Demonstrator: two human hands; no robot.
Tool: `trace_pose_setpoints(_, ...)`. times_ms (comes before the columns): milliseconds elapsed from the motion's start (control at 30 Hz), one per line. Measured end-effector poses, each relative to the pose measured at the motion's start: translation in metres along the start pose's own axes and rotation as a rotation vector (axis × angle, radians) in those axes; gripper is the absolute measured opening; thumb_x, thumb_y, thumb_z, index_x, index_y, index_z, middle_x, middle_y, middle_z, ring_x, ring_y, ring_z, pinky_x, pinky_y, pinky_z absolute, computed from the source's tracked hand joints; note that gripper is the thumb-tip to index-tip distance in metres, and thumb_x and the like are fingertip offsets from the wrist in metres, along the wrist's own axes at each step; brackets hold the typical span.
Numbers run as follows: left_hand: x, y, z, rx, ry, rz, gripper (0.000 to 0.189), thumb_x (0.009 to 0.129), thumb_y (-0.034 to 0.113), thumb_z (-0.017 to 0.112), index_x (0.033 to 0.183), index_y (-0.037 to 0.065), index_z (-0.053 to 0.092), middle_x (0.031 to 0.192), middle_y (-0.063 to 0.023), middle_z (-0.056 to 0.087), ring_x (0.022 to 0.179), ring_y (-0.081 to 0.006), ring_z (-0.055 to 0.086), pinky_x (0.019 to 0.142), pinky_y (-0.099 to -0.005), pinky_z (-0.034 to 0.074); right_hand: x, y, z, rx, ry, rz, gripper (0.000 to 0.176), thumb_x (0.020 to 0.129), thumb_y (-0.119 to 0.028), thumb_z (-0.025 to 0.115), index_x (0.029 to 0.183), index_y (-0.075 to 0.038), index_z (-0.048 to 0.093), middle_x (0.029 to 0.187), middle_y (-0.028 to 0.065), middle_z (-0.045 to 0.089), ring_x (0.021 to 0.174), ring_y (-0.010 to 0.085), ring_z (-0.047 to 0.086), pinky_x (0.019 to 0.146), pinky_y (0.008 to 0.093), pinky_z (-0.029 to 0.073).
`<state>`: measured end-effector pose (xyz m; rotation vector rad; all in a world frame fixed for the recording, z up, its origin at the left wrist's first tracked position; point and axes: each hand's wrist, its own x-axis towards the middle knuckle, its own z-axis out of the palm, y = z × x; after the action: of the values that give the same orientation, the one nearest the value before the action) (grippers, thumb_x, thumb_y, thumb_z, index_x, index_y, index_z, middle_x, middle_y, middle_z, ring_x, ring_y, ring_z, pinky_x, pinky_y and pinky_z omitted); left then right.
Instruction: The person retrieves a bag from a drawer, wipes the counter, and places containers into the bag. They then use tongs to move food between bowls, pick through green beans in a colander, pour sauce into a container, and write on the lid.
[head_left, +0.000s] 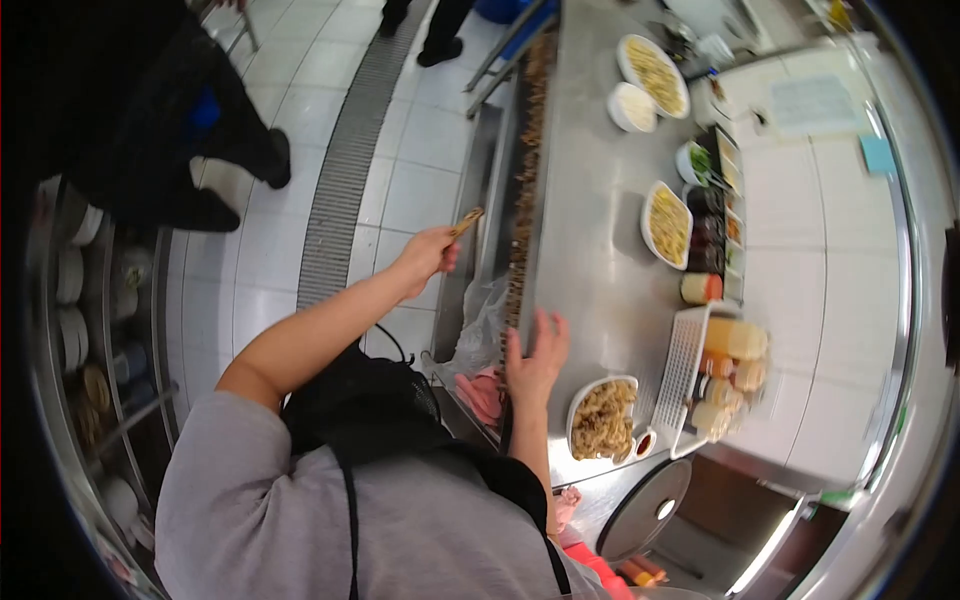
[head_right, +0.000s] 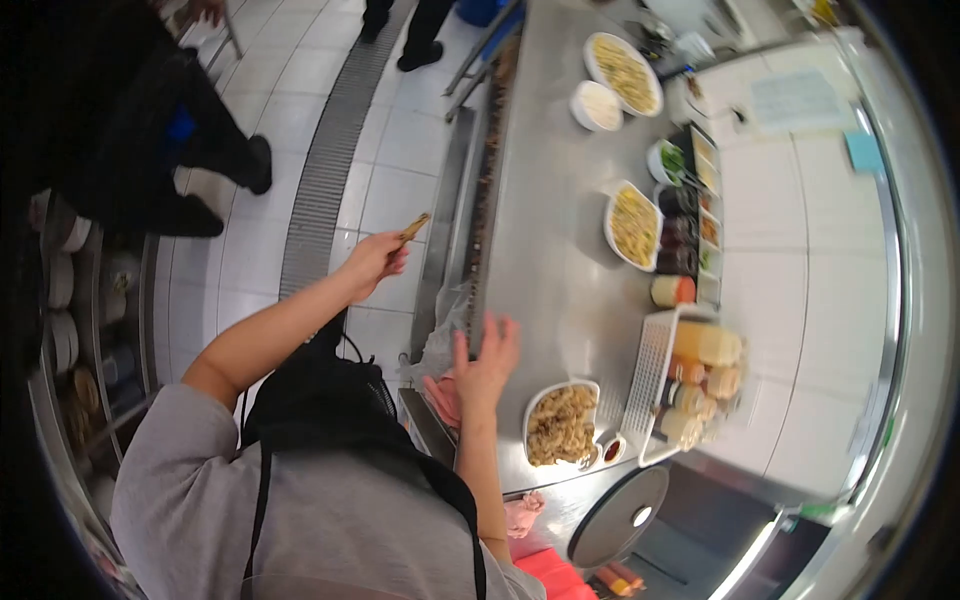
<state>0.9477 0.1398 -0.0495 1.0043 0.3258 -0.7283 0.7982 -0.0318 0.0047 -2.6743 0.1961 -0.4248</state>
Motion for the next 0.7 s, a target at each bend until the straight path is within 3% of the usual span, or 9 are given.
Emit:
trace_pose_setpoints(100,0.064,0.014,-0.018,0.056,-0.040,0.020,0.023,0.085,0.013,0.052,0.104,0.000,0.056,0.081,-0.0018,0.059,0.069,-0.0082,0.056,0.066,-0.0208,0.048,0.014,0.019,0.016,-0.196,-0.024,0.076,0.053,0.073,-0.024,0.066,0.118,-0.006,0.046,0.124,0.0190,0.038,0.116,0.0386,0.034,0.094,0.0485,0.028)
trace_pose_setpoints(167,0.096,0.019,-0.019,-0.017,0.045,-0.001,0.022,0.082,0.010,0.058,0.100,-0.002,0.057,0.079,-0.0035,0.059,0.066,-0.0086,0.057,0.063,-0.0200,0.049,0.020,0.014,0.016,-0.349,-0.015,0.097,0.056,0.072,-0.025,0.067,0.120,-0.007,0.044,0.124,0.0195,0.037,0.116,0.0385,0.033,0.096,0.0492,0.026)
trace_pose_setpoints(300,0.147,0.011,-0.016,-0.056,0.113,-0.112,0.020,0.079,0.006,0.062,0.097,-0.002,0.059,0.077,-0.0040,0.059,0.063,-0.0088,0.056,0.059,-0.0202,0.050,0.021,0.013,0.018,-0.373,-0.026,0.104,0.056,0.071,-0.022,0.067,0.119,-0.006,0.044,0.123,0.0191,0.037,0.116,0.0376,0.034,0.095,0.0485,0.027)
trace_pose_setpoints(467,0.179,-0.005,-0.010,0.233,-0.086,-0.158,0.017,0.078,0.005,0.062,0.091,-0.005,0.060,0.070,-0.0051,0.059,0.058,-0.0092,0.055,0.053,-0.0212,0.050,0.026,0.007,0.019,-0.416,-0.057,0.125,0.056,0.071,-0.016,0.067,0.120,-0.006,0.042,0.125,0.0174,0.036,0.115,0.0360,0.036,0.094,0.0455,0.029)
trace_pose_setpoints(700,0.186,-0.008,0.007,0.358,-0.245,-0.223,0.013,0.078,0.005,0.062,0.087,-0.003,0.064,0.067,-0.0048,0.059,0.055,-0.0085,0.054,0.050,-0.0210,0.048,0.025,0.010,0.020,-0.396,-0.062,0.151,0.054,0.070,-0.017,0.067,0.118,-0.006,0.043,0.123,0.0177,0.038,0.114,0.0363,0.037,0.094,0.0479,0.028)
